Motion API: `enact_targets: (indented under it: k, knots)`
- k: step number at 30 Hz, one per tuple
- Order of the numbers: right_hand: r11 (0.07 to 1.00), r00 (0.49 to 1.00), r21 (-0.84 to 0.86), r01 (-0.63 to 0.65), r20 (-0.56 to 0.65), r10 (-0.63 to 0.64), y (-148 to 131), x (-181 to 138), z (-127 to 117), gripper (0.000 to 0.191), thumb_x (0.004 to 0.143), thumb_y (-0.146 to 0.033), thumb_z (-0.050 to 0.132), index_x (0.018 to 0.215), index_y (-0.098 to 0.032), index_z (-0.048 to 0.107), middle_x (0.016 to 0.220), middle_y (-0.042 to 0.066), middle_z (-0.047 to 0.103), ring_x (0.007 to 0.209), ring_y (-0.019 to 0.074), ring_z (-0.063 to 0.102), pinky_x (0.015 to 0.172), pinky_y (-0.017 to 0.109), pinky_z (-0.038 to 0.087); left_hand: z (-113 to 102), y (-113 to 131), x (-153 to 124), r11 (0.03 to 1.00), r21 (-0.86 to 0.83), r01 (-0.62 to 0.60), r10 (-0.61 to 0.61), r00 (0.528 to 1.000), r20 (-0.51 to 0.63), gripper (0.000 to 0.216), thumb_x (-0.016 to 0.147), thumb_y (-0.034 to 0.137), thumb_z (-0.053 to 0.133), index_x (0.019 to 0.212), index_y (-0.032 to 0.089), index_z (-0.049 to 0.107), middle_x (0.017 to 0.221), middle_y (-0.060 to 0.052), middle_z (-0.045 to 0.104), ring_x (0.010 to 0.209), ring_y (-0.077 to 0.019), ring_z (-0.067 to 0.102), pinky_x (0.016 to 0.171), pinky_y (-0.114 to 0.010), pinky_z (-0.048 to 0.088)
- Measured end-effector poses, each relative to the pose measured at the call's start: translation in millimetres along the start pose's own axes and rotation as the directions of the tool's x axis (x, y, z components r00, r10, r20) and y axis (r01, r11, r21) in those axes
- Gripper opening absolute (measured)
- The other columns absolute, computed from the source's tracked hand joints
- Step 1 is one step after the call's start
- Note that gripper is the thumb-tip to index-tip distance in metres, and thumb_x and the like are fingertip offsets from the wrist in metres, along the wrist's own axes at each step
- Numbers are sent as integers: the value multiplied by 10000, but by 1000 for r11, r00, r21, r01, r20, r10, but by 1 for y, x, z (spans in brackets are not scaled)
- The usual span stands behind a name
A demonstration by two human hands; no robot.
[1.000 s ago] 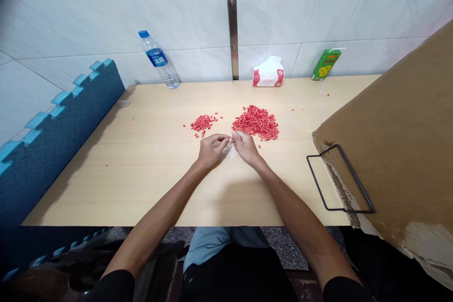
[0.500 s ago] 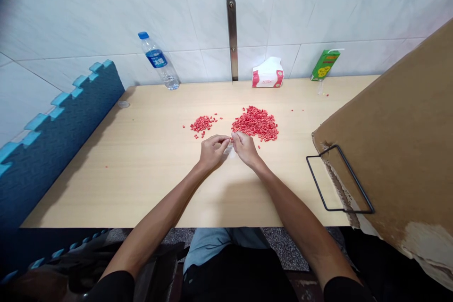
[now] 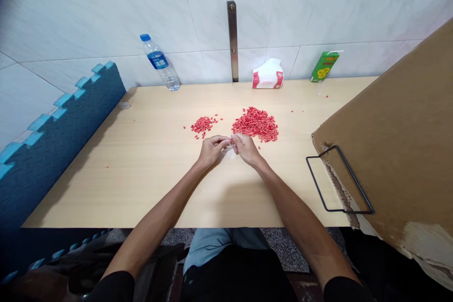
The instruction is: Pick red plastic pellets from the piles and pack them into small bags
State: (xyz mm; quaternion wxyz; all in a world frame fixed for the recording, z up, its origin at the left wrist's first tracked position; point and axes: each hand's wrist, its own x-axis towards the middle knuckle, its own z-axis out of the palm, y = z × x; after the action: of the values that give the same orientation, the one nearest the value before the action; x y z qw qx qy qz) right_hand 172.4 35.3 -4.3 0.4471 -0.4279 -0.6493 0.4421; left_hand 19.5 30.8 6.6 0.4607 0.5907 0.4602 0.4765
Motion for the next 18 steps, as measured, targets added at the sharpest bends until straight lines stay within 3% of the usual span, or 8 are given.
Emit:
enact_targets:
  k: [18]
  knots:
    - [999, 1000, -35, -10, -8, 9, 2, 0, 1, 514, 907, -616, 372, 607, -209, 463, 492, -34, 479, 484, 116, 437, 540, 260, 345, 0, -1, 1, 999, -24, 36, -36, 999, 6, 270, 690, 392, 709, 766, 135, 734, 715, -48, 698, 615, -132, 578, 628, -260, 487]
